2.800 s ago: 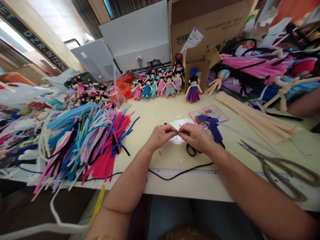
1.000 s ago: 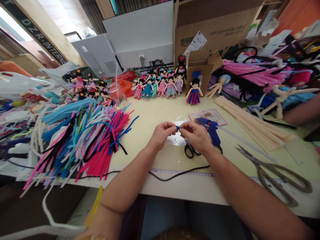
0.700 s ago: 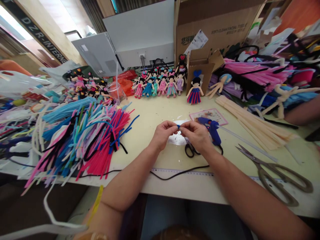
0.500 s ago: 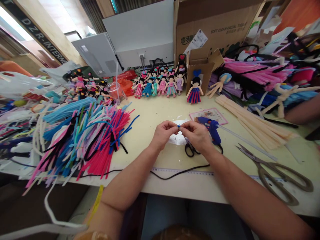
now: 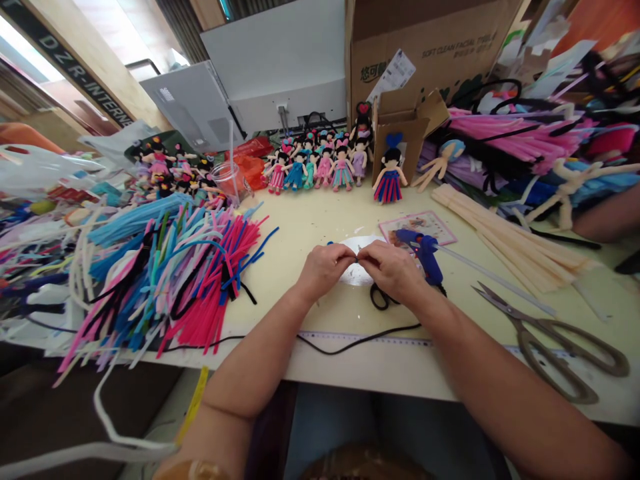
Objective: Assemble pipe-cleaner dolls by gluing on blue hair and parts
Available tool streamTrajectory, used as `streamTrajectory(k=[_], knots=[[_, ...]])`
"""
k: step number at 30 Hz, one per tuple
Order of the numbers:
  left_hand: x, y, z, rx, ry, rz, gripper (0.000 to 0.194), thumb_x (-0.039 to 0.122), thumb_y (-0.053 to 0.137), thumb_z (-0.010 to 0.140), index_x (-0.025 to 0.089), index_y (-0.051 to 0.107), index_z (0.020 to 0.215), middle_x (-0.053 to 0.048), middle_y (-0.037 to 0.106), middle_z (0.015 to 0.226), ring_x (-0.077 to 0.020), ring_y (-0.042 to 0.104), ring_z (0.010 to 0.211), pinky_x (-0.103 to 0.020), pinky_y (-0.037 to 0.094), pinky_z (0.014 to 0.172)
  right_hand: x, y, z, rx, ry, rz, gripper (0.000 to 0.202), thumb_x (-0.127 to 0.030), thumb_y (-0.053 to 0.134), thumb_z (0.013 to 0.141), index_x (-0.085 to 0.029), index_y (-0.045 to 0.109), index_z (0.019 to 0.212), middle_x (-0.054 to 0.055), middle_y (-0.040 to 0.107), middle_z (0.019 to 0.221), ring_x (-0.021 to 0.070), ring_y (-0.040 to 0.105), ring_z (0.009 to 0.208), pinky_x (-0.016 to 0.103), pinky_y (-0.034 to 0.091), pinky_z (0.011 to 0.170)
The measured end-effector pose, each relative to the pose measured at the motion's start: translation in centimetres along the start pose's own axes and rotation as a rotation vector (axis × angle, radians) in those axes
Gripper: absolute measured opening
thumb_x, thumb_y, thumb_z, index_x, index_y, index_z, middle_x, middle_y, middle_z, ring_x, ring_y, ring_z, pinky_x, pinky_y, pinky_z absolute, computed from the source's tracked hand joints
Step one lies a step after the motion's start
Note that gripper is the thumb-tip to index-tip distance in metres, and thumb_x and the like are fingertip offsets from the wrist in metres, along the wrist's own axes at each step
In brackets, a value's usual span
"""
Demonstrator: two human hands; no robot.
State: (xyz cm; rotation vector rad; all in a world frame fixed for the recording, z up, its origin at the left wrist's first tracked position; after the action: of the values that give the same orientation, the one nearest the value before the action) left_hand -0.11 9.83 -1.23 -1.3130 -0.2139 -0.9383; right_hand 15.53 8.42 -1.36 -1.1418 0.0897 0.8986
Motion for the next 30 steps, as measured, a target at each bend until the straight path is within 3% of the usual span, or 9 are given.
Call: streamTrajectory(k=[11,17,20,25,30], knots=[[-0.2,0.9,0.4,0.048,-0.318,-0.708,0.010,0.025,0.066,0.070,0.015,0.063,0.071,0.001,0.062,0.064,-0.0095,0.052,0.061,-0.024,0.041,0.061,0.1,-0.9,0.3,0.108,0.177,0.152,0.007,-0.020,0.057,0.081,-0.019,0.062,0.075,0.002,0.064,0.072,0.0157,0.057,0.070,0.028,0.041,0.066],[-0.5,1.7,0.4,0.138,-0.392,-0.919,0.016,0.028,0.069,0.067,0.015,0.063,0.074,0.001,0.062,0.065,-0.0086,0.054,0.060,-0.024,0.043,0.062,0.0,0.3,0.4,0.119,0.468,0.641,0.012,-0.030,0.059,0.076,-0.019,0.061,0.076,-0.001,0.061,0.064,0.0130,0.056,0.058,0.027,0.047,0.057],[-0.6,2.1,0.3,0.151,-0.429,-0.984,0.018,0.028,0.071,0.065,0.015,0.062,0.074,0.002,0.062,0.065,-0.0076,0.053,0.058,-0.024,0.042,0.061,-0.1,0.5,0.5,0.146,0.518,0.746,0.015,-0.033,0.063,0.072,-0.018,0.061,0.074,0.000,0.061,0.064,0.0127,0.056,0.057,0.027,0.048,0.057],[-0.4,2.2,0.2,0.140,-0.481,-0.992,0.019,0.028,0.072,0.063,0.015,0.062,0.073,0.002,0.061,0.061,-0.0083,0.055,0.057,-0.024,0.042,0.061,-0.1,0.3,0.6,0.165,0.449,0.638,0.012,-0.030,0.058,0.074,-0.018,0.061,0.072,0.000,0.061,0.063,0.0119,0.053,0.056,0.025,0.043,0.054],[-0.1,1.7,0.2,0.025,-0.462,-0.819,0.018,0.029,0.070,0.066,0.014,0.065,0.075,-0.001,0.066,0.067,-0.0112,0.059,0.062,-0.025,0.044,0.064,0.5,0.1,0.6,0.084,0.382,0.372,0.007,-0.022,0.055,0.072,-0.019,0.060,0.069,-0.001,0.061,0.062,0.0121,0.052,0.056,0.025,0.038,0.054]])
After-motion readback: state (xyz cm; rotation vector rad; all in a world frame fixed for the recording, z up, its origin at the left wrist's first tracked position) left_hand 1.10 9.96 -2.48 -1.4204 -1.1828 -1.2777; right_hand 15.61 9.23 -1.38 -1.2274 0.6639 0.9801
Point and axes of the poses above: each hand's wrist, its own z-axis towards the middle knuckle, its own y-axis out of the palm, x = y × z, the point moved 3 cm from there along z, towards the middle knuckle
